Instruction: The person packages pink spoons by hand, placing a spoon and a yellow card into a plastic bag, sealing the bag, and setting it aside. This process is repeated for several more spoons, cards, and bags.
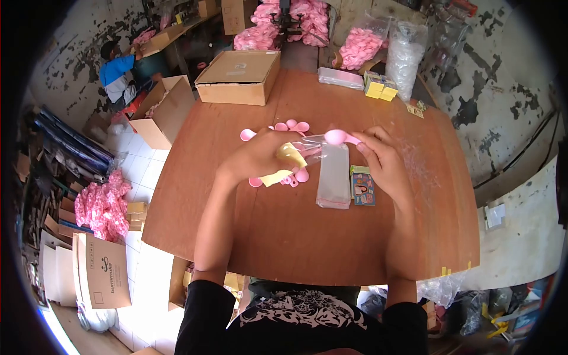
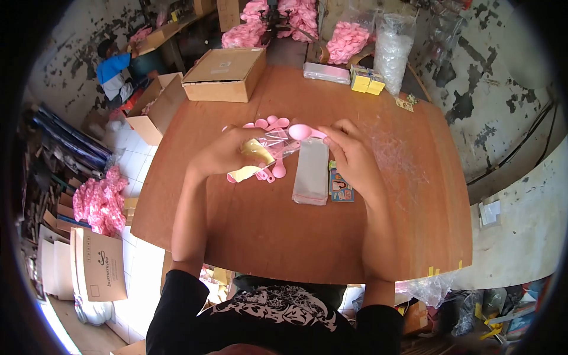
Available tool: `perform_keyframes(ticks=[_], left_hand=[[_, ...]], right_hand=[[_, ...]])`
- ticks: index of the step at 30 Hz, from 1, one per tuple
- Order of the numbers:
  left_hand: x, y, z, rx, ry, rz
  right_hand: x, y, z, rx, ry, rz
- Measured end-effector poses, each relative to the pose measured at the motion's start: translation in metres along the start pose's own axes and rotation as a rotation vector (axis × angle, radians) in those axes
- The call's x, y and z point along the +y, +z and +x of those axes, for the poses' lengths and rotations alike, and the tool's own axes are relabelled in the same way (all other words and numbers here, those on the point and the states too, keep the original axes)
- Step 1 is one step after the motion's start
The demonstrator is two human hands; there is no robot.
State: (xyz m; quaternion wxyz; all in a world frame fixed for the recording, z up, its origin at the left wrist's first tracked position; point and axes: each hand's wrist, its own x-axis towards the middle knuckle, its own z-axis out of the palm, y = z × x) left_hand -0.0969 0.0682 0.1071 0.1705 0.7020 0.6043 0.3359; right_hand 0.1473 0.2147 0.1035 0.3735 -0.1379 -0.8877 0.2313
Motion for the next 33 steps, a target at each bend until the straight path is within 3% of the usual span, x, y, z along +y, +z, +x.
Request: perform_keyframes(ticks=[1,2,5,8,12,13,18,20,22,24,26,33], left_hand=[[0.006,0.003,-0.001,-0.072,-0.169,-0.07],[0.004,0.007,0.001,-0.071,-0.172,-0.065],[-0.011,0.022,0.006,-0.012,-0.015,0.037],[-0.009,0.029,0.007,-0.039,-0.021,0.058],[-0.008,0.03,0.011,-0.02,0.082,0.051],[-0.005,0.029,0.013,-0.105,-0.013,-0.009],[0.003,0.032,0.017,-0.184,-0.062,-0.162],[0.004,0.034,0.017,-0.186,-0.057,-0.186],[0.006,0.033,0.016,-0.026,-0.019,-0.079],[0.003,0.035,0.017,-0.044,-0.05,-0.192],[-0.009,0.042,0.02,-0.028,-0.034,-0.384],[0.012,0.042,0.02,-0.091,-0.032,-0.297]], right_hand=[[0.001,0.0,-0.001,-0.03,-0.021,-0.009],[-0.001,-0.001,-0.001,-0.028,-0.025,-0.004],[-0.006,-0.004,0.001,-0.116,0.083,0.068],[-0.002,-0.007,0.0,-0.071,0.059,0.19],[0.007,-0.009,-0.004,-0.137,0.201,0.432],[0.008,-0.006,-0.005,-0.085,0.216,0.505],[-0.004,0.001,-0.002,0.065,0.333,0.574],[-0.004,0.003,0.0,0.216,0.358,0.624],[0.004,0.002,-0.001,0.235,0.338,0.577],[0.004,0.001,-0.003,0.255,0.317,0.53],[-0.002,0.001,-0.002,0.263,0.391,0.729],[-0.012,0.012,-0.002,0.314,0.38,0.724]])
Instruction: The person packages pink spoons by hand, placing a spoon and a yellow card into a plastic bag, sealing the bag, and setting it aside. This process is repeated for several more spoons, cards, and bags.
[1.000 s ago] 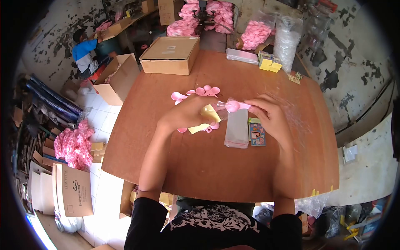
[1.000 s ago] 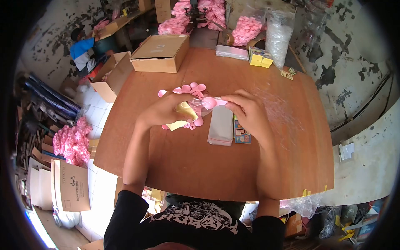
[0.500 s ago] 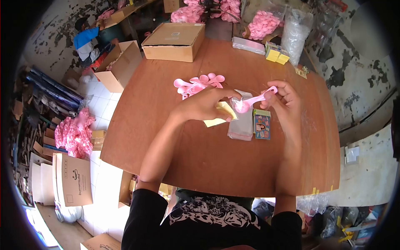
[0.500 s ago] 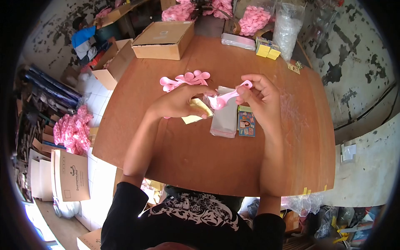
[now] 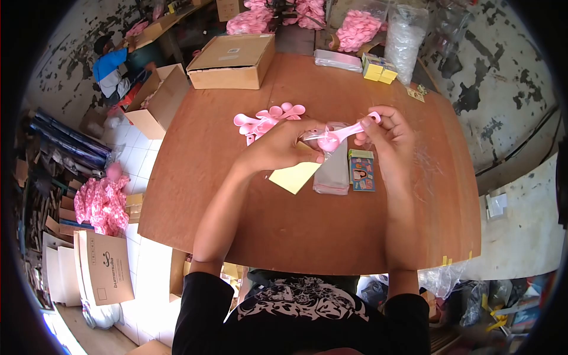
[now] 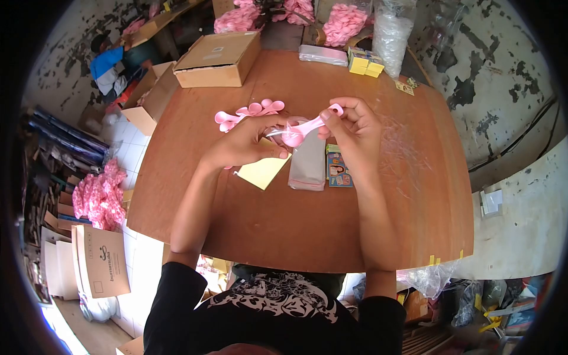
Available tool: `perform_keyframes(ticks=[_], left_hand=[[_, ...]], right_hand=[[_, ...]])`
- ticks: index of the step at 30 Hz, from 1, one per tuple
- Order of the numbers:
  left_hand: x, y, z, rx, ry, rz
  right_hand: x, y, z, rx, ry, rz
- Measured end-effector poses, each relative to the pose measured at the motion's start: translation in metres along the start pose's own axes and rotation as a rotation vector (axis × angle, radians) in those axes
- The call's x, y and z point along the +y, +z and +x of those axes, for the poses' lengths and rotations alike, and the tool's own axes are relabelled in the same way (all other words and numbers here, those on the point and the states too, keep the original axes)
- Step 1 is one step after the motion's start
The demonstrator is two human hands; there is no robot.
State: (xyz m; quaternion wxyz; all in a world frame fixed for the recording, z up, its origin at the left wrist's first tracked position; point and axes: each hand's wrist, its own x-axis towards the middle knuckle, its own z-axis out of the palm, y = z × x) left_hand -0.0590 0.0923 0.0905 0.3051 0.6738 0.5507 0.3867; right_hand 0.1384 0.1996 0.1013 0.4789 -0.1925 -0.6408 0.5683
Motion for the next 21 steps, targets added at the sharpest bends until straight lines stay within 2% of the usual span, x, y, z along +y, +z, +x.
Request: perform_keyframes(ticks=[2,6,8,9,12,14,15,17,19,21], left_hand=[[-0.003,0.003,0.002,-0.03,-0.008,-0.136],[0.002,0.01,0.002,-0.015,0.019,-0.132],[-0.01,0.018,0.005,0.049,0.172,-0.22],[-0.013,0.019,0.006,0.049,0.173,-0.22],[-0.015,0.021,0.007,0.072,0.162,-0.144],[-0.01,0.022,0.007,0.094,0.043,-0.174],[-0.008,0.023,0.006,0.093,0.043,-0.174],[-0.002,0.026,0.005,0.224,0.243,0.081],[0.016,0.023,0.0,0.205,0.188,0.057],[0.025,0.021,-0.002,0.185,0.131,0.031]], right_hand=[[0.0,0.003,-0.002,0.009,-0.018,-0.001],[0.0,0.006,-0.005,-0.006,-0.1,-0.002],[0.001,0.01,-0.008,-0.009,-0.105,-0.032],[0.002,0.011,-0.009,-0.012,-0.108,-0.062],[0.006,0.01,-0.007,0.001,-0.177,-0.094],[0.007,0.009,-0.008,0.002,-0.18,-0.091],[0.007,0.009,-0.007,0.002,-0.185,-0.087],[0.009,0.009,-0.008,-0.003,-0.208,-0.13],[0.007,0.009,-0.011,-0.009,-0.229,-0.174],[0.001,0.009,-0.014,-0.163,-0.265,-0.383]])
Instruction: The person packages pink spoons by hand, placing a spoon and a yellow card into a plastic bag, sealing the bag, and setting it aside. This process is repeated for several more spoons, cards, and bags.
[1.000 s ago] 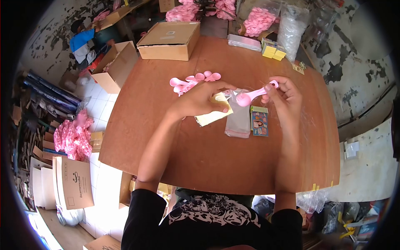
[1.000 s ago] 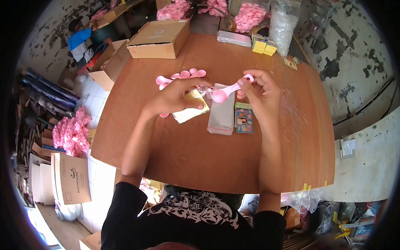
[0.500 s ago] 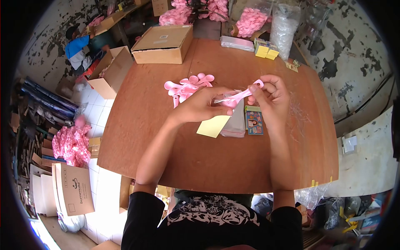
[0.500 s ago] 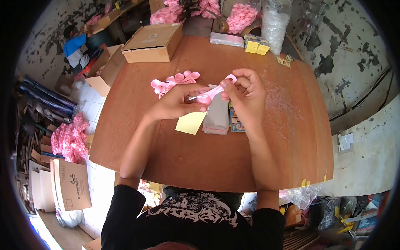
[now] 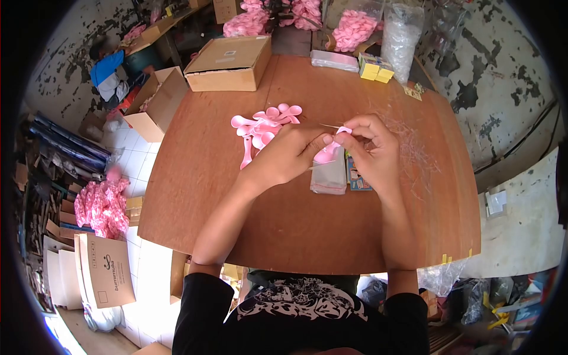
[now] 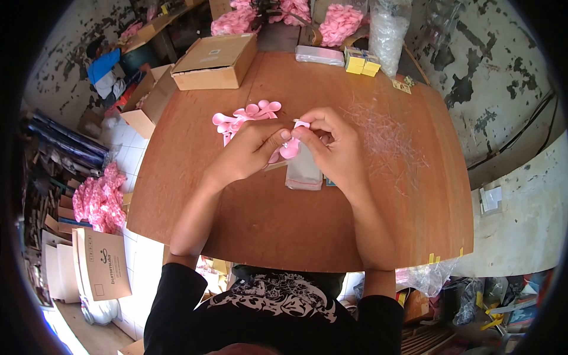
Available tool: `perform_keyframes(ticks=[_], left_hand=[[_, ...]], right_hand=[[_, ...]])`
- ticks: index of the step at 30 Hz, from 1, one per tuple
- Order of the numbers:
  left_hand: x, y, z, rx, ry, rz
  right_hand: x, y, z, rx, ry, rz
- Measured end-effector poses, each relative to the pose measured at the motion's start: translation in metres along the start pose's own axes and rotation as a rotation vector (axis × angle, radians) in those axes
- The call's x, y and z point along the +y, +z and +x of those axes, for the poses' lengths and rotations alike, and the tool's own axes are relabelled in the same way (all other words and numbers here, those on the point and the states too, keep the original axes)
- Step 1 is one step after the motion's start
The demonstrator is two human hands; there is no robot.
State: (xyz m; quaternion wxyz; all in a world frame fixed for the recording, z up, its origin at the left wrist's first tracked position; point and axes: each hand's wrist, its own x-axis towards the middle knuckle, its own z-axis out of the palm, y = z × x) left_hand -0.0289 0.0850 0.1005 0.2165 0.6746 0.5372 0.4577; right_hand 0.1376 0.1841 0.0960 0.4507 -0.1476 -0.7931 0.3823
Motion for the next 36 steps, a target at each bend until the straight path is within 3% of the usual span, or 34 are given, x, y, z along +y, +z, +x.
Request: perform_keyframes(ticks=[7,9,11,12,17,21,23,30,32,33,34,35,36], left_hand=[[-0.004,-0.004,-0.002,-0.033,0.056,0.023],[-0.004,-0.003,-0.002,-0.018,0.092,0.008],[0.001,-0.004,-0.002,-0.047,-0.109,-0.143],[-0.001,-0.003,-0.002,-0.047,-0.109,-0.145],[-0.007,0.004,-0.004,0.134,0.11,0.121],[-0.022,0.01,-0.004,0.136,0.198,0.07],[-0.019,0.002,-0.007,-0.081,0.081,0.109],[0.012,-0.016,-0.008,-0.348,-0.259,0.149],[-0.016,-0.008,-0.012,-0.217,0.108,0.219],[-0.021,-0.006,-0.012,-0.212,0.111,0.215],[-0.025,-0.005,-0.012,-0.11,0.238,0.331],[-0.029,-0.004,-0.012,-0.005,0.362,0.446],[-0.023,-0.007,-0.012,0.0,0.362,0.445]], right_hand=[[0.001,0.001,0.0,0.075,-0.099,0.085],[0.0,-0.001,0.003,-0.022,-0.15,0.029],[0.0,-0.001,0.003,-0.064,-0.14,-0.017],[0.0,-0.001,0.003,-0.106,-0.131,-0.062],[-0.001,0.005,-0.002,-0.1,0.009,-0.003],[0.003,0.008,-0.004,-0.129,0.062,-0.005],[0.002,0.004,-0.004,-0.168,0.056,-0.087],[0.006,0.001,-0.004,-0.3,0.115,-0.077],[0.001,0.0,-0.002,-0.34,0.206,0.005],[-0.001,0.0,0.0,-0.377,0.297,0.092],[-0.003,0.0,0.001,-0.381,0.296,0.086],[-0.003,0.0,0.002,-0.312,0.268,0.086],[-0.004,0.001,0.003,-0.244,0.24,0.088]])
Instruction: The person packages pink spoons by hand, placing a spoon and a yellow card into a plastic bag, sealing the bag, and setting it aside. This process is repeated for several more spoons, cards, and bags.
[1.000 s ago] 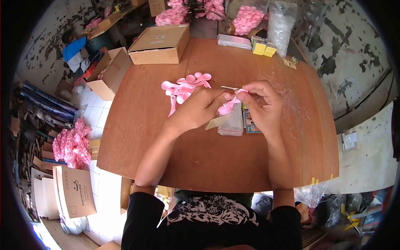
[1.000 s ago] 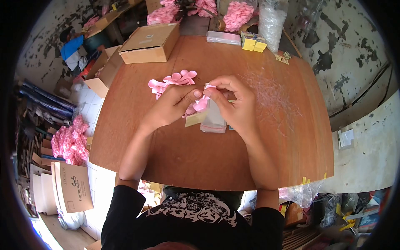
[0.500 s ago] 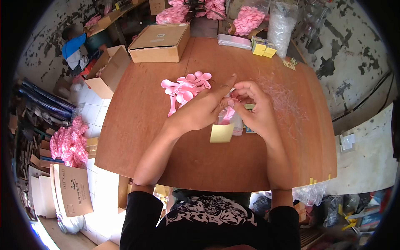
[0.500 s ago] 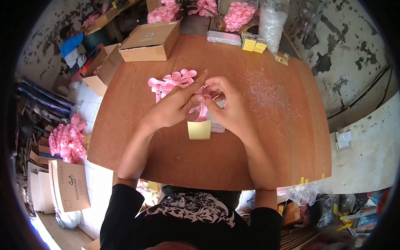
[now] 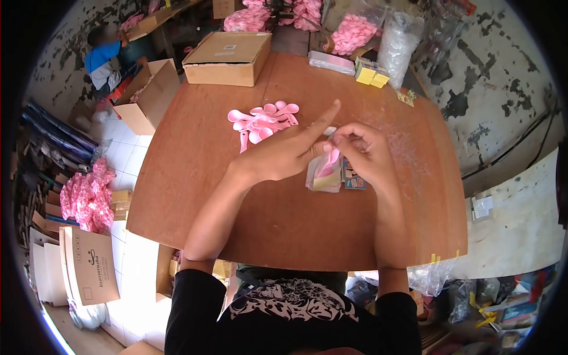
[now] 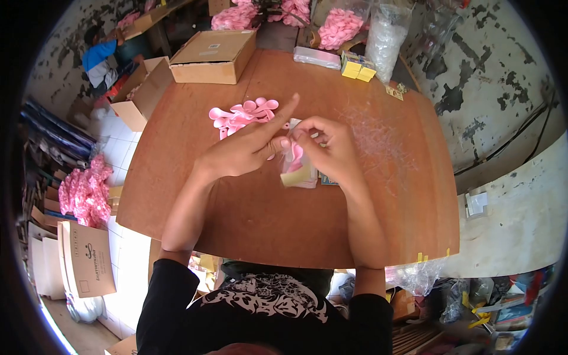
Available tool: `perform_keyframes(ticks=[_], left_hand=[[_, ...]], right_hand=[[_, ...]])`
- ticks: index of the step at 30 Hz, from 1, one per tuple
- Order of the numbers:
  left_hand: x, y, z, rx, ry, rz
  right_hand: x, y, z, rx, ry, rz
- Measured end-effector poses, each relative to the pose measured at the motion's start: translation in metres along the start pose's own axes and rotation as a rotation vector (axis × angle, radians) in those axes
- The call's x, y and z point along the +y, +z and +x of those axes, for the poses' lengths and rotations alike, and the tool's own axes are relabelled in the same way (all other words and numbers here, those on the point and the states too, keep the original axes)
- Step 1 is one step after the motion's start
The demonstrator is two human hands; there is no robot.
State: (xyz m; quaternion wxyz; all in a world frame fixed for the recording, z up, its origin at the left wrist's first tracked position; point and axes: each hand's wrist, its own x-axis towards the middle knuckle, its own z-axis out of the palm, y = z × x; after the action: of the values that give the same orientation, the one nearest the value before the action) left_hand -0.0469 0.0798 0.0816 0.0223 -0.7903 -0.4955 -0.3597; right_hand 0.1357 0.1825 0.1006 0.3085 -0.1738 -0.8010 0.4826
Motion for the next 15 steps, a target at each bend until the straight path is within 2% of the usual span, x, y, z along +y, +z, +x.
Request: perform_keyframes(ticks=[1,2,3,4,6,8,10,11,12,14,15], left_hand=[[0.007,-0.011,0.004,-0.012,-0.159,-0.135],[0.012,-0.02,0.007,-0.024,-0.317,-0.269],[0.012,-0.026,0.007,0.031,-0.356,-0.378],[0.01,-0.028,0.008,0.036,-0.355,-0.377],[0.008,-0.027,0.008,0.163,-0.285,-0.515],[0.011,-0.024,0.008,0.131,-0.277,-0.479],[0.009,-0.019,0.01,0.131,-0.272,-0.431],[0.007,-0.011,0.01,0.122,-0.233,-0.424],[0.006,-0.003,0.011,0.105,-0.192,-0.416],[0.004,0.009,0.014,0.119,-0.164,-0.455],[0.007,0.009,0.015,0.058,-0.194,-0.591]], right_hand=[[-0.01,-0.001,-0.002,-0.002,-0.001,-0.002],[-0.024,-0.004,-0.006,0.174,-0.224,-0.136],[-0.034,-0.007,-0.007,0.349,-0.449,-0.27],[-0.035,-0.012,-0.003,0.347,-0.453,-0.271],[-0.033,-0.022,0.003,0.366,-0.398,-0.468],[-0.011,-0.017,0.006,0.369,-0.364,-0.453],[-0.005,-0.011,0.004,0.418,-0.242,-0.155],[-0.004,-0.011,0.0,0.44,-0.135,-0.197],[-0.007,-0.008,-0.002,0.444,-0.131,-0.196],[-0.012,-0.001,-0.003,0.454,-0.169,0.016],[-0.017,0.0,-0.006,0.457,-0.171,0.014]])
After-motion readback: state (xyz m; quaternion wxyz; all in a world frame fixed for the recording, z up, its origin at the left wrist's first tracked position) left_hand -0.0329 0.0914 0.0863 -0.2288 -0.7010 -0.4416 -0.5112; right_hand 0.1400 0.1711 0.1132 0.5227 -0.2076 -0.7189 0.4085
